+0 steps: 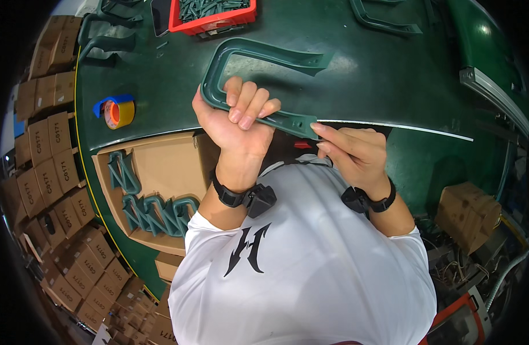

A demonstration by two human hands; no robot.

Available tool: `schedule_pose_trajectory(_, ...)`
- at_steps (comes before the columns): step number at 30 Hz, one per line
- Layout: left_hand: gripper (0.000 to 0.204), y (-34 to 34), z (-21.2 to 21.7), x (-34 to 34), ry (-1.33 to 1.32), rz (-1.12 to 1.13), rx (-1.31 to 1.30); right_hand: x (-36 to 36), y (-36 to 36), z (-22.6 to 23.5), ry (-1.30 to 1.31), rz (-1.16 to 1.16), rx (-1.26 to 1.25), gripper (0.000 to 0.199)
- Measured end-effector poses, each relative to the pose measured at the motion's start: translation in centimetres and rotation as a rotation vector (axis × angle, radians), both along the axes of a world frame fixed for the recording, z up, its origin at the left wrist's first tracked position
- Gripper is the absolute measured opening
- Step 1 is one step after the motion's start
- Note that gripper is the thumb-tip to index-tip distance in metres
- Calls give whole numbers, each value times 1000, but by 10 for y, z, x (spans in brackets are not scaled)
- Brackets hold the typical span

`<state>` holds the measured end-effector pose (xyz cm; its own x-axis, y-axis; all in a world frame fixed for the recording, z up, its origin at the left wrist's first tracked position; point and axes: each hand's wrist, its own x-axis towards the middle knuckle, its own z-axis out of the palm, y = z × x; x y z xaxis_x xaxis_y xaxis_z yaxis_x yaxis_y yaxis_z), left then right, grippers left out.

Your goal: The person assembles plastic U-shaped components using small green fasteners and then packs the completed items into a cardboard box, sealing it with a tape dispenser.

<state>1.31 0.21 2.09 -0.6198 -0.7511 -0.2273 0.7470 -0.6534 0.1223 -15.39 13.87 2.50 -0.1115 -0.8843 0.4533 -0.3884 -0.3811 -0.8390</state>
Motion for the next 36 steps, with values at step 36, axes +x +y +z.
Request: schedule_pose_trajectory(36,38,-2,-24,4,412,-112,236,-10,-11,48,-751,322,1016,36)
